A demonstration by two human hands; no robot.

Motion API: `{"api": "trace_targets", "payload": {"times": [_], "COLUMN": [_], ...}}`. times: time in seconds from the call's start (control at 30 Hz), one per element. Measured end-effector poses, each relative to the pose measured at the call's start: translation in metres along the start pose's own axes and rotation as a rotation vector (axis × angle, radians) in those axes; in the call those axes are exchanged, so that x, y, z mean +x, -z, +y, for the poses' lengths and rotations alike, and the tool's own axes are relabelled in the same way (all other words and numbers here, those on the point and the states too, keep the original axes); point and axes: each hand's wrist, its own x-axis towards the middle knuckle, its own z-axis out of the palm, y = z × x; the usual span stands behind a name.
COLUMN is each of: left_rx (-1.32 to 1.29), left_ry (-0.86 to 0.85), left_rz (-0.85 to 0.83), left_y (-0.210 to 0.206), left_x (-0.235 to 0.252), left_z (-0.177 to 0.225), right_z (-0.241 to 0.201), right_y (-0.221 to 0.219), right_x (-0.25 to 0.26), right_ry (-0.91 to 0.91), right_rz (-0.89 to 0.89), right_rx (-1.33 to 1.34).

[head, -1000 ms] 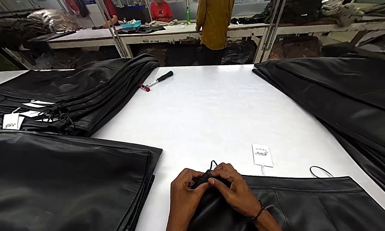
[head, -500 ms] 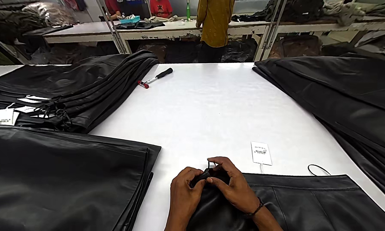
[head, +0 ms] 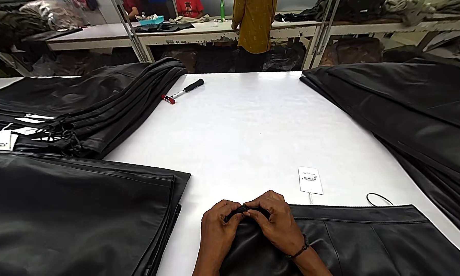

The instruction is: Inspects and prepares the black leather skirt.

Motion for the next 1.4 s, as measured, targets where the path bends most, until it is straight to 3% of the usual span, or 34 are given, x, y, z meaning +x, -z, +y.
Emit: {"api": "trace_targets", "payload": {"times": [0.43,0.67,1.13,1.4], "left_rx": [-0.048,-0.176,0.004,-0.114], "left_ry": [-0.028,0.102,-0.045,0.008], "left_rz": [-0.008,0.015,0.041,-0.024], "left_y": [0.003,0.008,0.006,0.008], "left_x": [-0.001,-0.002,0.0,-0.001], "left_z": [-0.002,0.013,0.005,0.004], "right_z": [0.007,0.006,0.001,0.002], "right_y": [0.0,0.002,0.001,-0.001], "right_x": [0.001,0.003,0.003,0.002], "right_ry": [0.076,-0.042,-0.119,-0.076], "right_rz": [-0.084,-0.005,0.006,0.014], "right_rx": [0.104,0.233,0.285,0.234]}}
